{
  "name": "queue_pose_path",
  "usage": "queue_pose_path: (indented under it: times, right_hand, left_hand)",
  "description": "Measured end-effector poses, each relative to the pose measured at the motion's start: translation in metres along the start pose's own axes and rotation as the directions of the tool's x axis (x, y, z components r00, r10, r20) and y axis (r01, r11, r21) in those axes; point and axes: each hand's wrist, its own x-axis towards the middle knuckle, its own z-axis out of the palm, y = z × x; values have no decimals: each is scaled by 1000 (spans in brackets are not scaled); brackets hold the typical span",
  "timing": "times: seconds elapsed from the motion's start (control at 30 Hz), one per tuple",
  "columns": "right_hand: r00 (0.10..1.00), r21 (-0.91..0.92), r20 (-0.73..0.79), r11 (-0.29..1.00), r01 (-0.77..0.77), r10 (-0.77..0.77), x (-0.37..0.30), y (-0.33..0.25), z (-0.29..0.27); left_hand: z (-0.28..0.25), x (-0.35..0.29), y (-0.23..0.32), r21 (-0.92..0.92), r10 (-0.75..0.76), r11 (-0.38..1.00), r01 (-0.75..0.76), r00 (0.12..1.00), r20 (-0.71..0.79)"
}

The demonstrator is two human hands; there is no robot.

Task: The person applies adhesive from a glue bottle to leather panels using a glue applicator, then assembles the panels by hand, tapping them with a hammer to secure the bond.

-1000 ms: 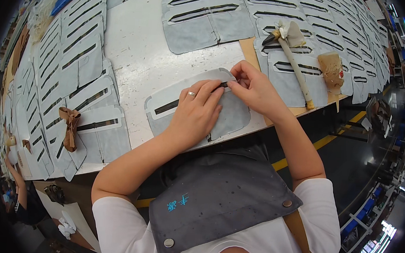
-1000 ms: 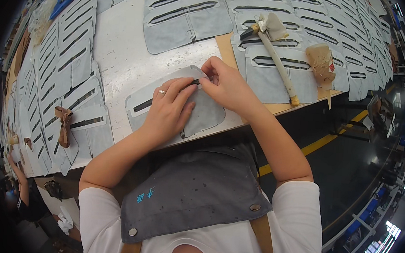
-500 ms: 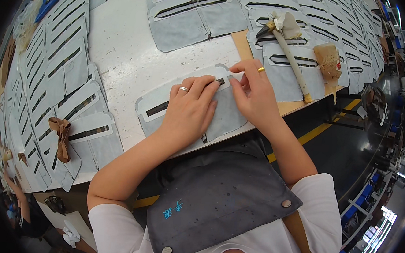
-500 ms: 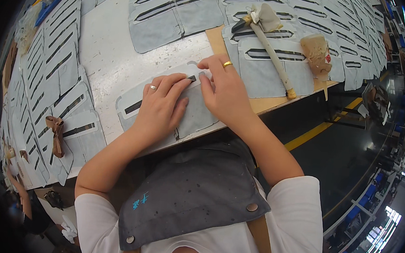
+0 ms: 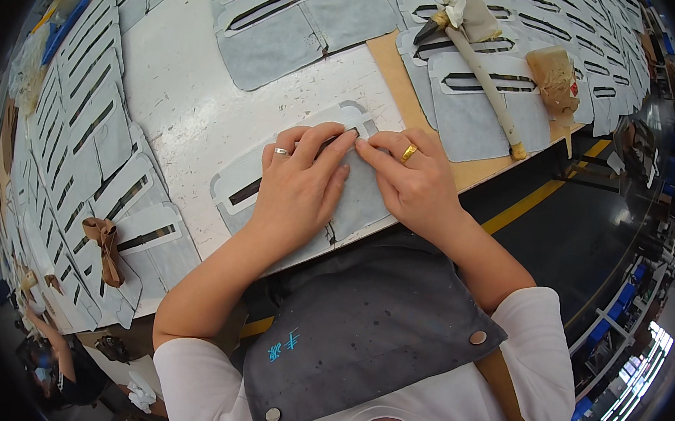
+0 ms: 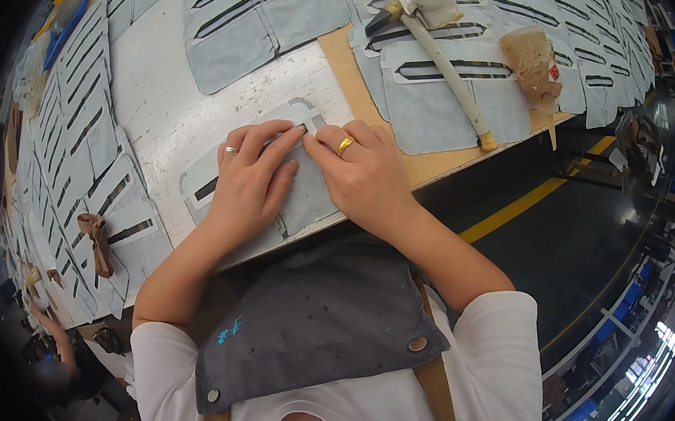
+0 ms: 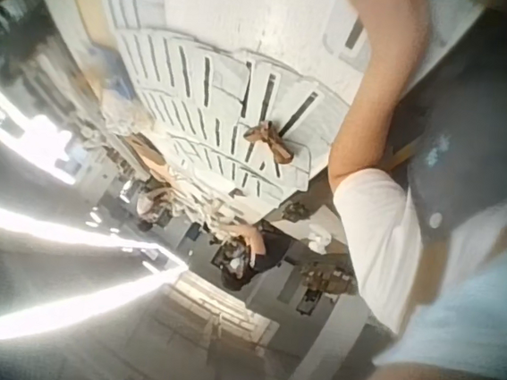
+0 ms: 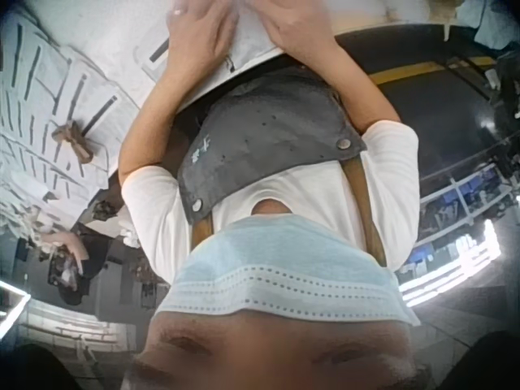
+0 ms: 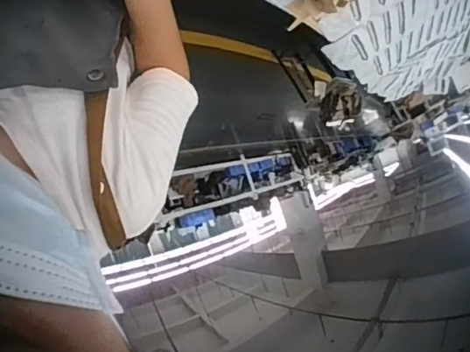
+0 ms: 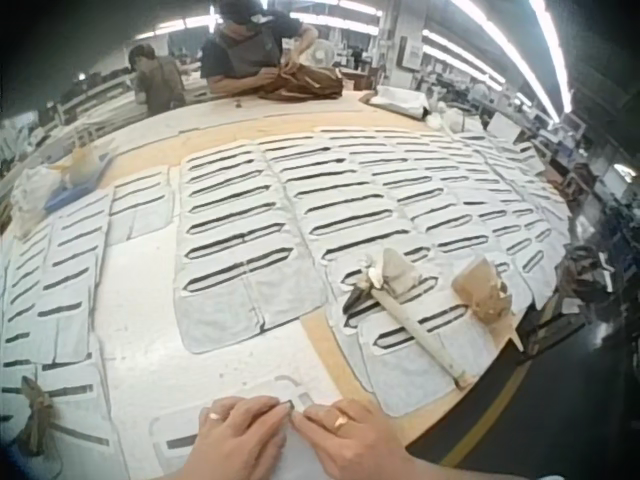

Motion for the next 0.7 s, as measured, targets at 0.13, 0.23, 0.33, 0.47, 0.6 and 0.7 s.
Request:
queue_pose_path:
  times: [0.13,0.23,0.33,0.47,0.6,0.7]
  right_hand:
    - [1000,32,-18,999,-22,22,2,0,-2]
    - [1000,29,-7,1000,-11,11,2,0,-2]
    - [1000,20,4,1000,-6,6,2,1,-2]
    - [996,56,55,996,-71,68,2,-2,-7]
    - [996,57,59,996,-64,60,3,-2,-7]
    - [998,1,59,1000,-31,31,2,-1,-4]
  left_hand:
    - [-2,2,1,-19,-5,1000,4,1000,-8]
    - [-3,4,1,34,-2,999,1,1000,17]
    - [-5,6,1,61,-7,998,4,998,60]
    - [-9,13,-3,-17,-6,1000,7,996,85]
    - [-3,10,-11,-132,1,991,-7,999,-45]
    - [-4,10,-8,-88,25,996,-28,999,-30]
